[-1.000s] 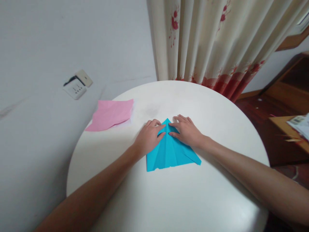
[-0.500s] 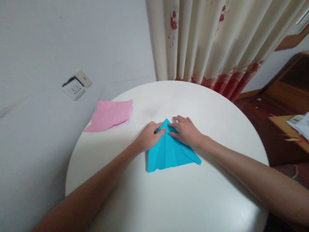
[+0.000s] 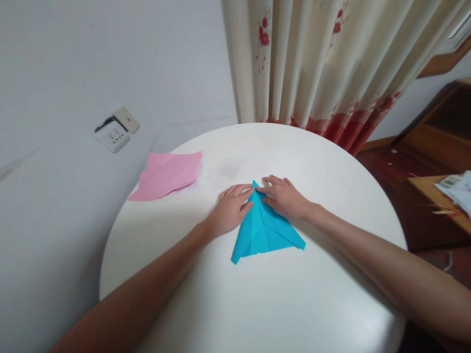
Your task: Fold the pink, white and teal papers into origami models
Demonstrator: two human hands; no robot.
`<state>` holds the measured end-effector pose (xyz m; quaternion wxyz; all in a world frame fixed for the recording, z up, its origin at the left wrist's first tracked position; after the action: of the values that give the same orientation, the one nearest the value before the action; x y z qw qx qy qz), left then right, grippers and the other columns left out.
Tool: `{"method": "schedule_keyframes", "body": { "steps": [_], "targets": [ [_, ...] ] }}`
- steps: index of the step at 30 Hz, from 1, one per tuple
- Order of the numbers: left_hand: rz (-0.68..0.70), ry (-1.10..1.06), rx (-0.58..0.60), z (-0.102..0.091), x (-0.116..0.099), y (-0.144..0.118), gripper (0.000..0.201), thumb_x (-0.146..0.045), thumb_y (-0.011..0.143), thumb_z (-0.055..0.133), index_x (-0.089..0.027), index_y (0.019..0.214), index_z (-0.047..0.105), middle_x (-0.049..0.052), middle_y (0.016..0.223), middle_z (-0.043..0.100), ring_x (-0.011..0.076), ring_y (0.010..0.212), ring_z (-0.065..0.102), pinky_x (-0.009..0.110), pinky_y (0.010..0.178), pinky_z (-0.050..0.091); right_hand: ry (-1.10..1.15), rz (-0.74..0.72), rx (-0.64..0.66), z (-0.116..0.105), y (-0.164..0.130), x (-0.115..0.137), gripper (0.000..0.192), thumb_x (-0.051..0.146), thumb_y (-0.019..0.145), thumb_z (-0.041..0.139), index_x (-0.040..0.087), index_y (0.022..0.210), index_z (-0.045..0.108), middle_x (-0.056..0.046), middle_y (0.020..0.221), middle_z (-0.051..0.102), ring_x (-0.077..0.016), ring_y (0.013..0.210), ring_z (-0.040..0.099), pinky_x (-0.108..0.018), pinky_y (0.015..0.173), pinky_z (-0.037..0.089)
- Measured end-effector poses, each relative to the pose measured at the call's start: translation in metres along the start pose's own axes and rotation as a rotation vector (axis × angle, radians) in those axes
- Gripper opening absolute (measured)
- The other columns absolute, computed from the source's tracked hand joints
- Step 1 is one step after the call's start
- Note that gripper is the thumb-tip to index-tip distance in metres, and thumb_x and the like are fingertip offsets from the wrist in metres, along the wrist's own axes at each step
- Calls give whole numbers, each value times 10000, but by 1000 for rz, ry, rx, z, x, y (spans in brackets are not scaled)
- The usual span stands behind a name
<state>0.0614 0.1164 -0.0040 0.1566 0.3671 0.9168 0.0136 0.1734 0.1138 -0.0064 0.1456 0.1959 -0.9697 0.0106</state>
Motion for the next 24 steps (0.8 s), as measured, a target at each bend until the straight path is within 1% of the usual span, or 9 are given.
{"method": "schedule_keyframes", "body": {
  "steps": [4,6,8,10,12,14,18,24],
  "targets": [
    [18,76,109,12,-3,-3,553,-438,1034,316,-236,1548,310,50,1623,294,283,1494,242,495,1193,234,13,25,-7,1,1,-4,514,353,971,523,221,1464,466,-147,1548,408,-349,1445,312,-651,1126,262],
    [20,98,148,15,-3,-5,577,-463,1039,269,-246,1573,236,34,1645,223,285,1515,179,511,1205,192,10,23,-2,1,1,-5,526,380,969,528,219,1465,463,-142,1557,398,-356,1452,297,-658,1127,259],
    [29,107,175,18,-4,-6,591,-480,1041,239,-256,1584,184,22,1655,182,285,1525,137,520,1211,164,3,18,7,2,1,-6,527,391,970,526,233,1469,460,-139,1561,393,-361,1455,291,-663,1123,260],
    [37,104,187,19,-4,-6,592,-491,1040,228,-270,1586,170,17,1658,168,285,1528,122,525,1212,155,-1,14,18,1,1,-5,531,391,973,523,249,1479,449,-138,1567,383,-367,1458,284,-672,1117,262],
    [48,92,182,18,-3,-7,584,-500,1038,238,-291,1581,189,15,1656,184,290,1526,129,533,1210,156,-1,10,30,1,1,-4,530,391,974,523,268,1484,446,-137,1571,376,-374,1460,277,-680,1112,261],
    [64,75,166,16,-4,-6,580,-509,1032,263,-302,1573,226,20,1646,232,299,1520,153,543,1207,166,-1,6,38,0,0,-3,523,392,973,527,282,1479,456,-136,1570,375,-380,1459,277,-680,1108,264],
    [93,46,130,11,-5,-6,580,-518,1018,331,-283,1548,314,47,1599,345,313,1496,221,542,1200,213,-5,-7,41,-1,0,-2,507,406,975,525,297,1468,477,-136,1560,388,-385,1453,289,-660,1106,275],
    [122,12,111,6,-5,-2,565,-530,996,409,-266,1495,422,65,1551,416,319,1467,289,517,1190,255,-18,-34,39,-1,0,0,504,409,977,518,274,1462,487,-158,1549,395,-384,1446,300,-637,1102,290]
  ]
}}
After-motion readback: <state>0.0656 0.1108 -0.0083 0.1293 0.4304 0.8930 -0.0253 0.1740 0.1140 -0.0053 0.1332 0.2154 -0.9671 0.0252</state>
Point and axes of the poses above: each hand's wrist, its own y-axis towards the middle knuckle, its own z-axis out of the palm, x = y × z, the point moved 10 cm from there along y, towards the middle knuckle
